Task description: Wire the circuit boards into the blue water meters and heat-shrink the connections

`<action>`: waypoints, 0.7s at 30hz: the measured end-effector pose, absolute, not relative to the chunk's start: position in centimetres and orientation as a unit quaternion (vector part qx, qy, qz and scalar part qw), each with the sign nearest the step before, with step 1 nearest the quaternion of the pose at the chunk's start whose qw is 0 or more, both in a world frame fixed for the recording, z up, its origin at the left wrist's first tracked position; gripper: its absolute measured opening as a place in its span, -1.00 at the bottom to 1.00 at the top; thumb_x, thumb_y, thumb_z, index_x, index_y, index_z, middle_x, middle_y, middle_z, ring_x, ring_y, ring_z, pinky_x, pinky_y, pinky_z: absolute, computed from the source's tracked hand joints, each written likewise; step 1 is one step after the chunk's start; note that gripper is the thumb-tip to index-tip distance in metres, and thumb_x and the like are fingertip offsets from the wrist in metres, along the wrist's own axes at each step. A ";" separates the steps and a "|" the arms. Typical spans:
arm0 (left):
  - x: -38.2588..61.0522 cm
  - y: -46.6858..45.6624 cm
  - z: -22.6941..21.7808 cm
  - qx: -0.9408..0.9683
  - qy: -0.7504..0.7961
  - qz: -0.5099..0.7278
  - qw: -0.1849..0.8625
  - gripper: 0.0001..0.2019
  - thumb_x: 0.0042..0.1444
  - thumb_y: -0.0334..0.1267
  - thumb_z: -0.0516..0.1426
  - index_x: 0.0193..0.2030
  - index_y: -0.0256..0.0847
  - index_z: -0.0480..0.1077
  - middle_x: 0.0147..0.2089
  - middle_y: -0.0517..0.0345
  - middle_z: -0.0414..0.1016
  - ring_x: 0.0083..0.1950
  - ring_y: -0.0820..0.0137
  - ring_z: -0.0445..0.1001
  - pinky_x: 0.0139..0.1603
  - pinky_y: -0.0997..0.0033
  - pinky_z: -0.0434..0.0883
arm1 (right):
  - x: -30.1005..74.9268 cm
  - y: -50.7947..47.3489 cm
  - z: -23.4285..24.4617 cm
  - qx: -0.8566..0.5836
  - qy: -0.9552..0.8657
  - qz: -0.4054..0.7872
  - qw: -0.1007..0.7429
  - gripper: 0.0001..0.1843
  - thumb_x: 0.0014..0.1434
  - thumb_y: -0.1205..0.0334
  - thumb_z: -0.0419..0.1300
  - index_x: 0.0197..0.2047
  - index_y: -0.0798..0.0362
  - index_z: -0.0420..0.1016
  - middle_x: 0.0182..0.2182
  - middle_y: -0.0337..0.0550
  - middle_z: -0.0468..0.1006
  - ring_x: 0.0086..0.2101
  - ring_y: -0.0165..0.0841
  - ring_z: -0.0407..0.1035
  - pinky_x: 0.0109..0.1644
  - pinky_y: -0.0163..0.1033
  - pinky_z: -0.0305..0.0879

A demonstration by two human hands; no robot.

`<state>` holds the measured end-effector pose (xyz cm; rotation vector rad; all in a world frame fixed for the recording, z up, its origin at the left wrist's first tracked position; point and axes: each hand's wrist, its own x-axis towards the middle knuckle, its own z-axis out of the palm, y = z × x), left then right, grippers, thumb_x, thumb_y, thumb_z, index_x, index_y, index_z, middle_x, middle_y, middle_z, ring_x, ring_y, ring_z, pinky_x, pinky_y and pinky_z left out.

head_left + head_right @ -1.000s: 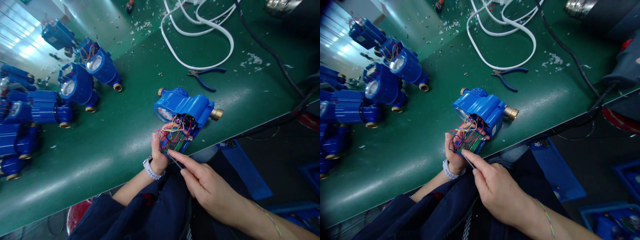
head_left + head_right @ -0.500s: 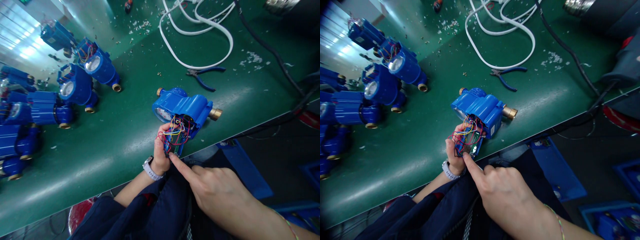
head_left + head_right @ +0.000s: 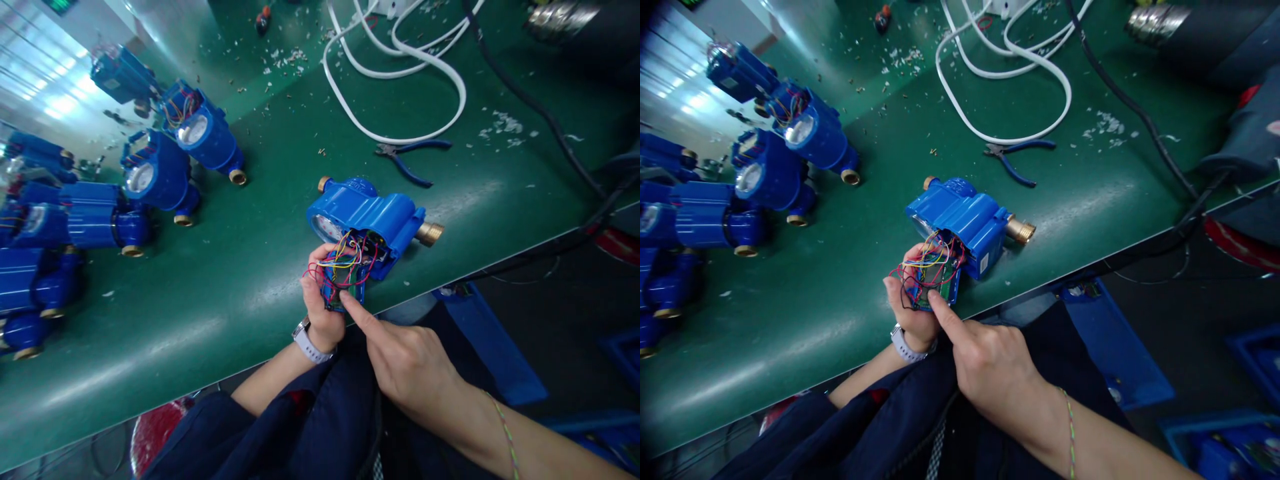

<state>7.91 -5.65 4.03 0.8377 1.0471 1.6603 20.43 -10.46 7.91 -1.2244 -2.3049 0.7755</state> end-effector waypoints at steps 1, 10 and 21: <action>8.0 -5.6 4.0 0.340 0.425 0.683 0.487 -0.46 0.24 0.23 -0.11 -0.06 -0.13 0.45 -0.16 0.04 0.55 -0.14 0.25 0.54 -0.01 0.23 0.47 | 20.4 -10.4 7.8 -0.436 -0.815 0.304 0.231 -0.41 0.28 0.48 -0.12 0.36 0.14 0.17 -0.44 -0.21 0.60 -0.54 -0.37 0.47 -0.51 -0.27 0.26; 7.9 -5.4 5.6 0.252 0.413 0.626 0.612 -0.36 0.17 0.33 -0.15 -0.15 -0.16 0.47 -0.27 -0.05 0.58 0.04 0.05 0.55 0.04 0.03 0.49 | 22.4 -10.7 9.5 -0.458 -0.460 0.678 0.345 -0.63 0.42 0.18 -0.07 0.25 0.00 0.14 -0.65 -0.46 0.29 -0.71 -0.50 0.21 -0.60 -0.40 0.19; 7.4 -5.3 6.1 0.228 0.406 0.572 0.675 -0.30 0.05 0.43 -0.13 -0.16 -0.17 0.44 -0.31 -0.06 0.58 0.01 -0.03 0.57 0.00 -0.10 0.49 | 24.9 -12.0 9.0 -0.451 -0.317 0.793 0.258 -0.64 0.26 -0.11 0.16 -0.16 0.03 0.26 -0.58 -0.38 0.38 -0.67 -0.53 0.24 -0.54 -0.37 0.10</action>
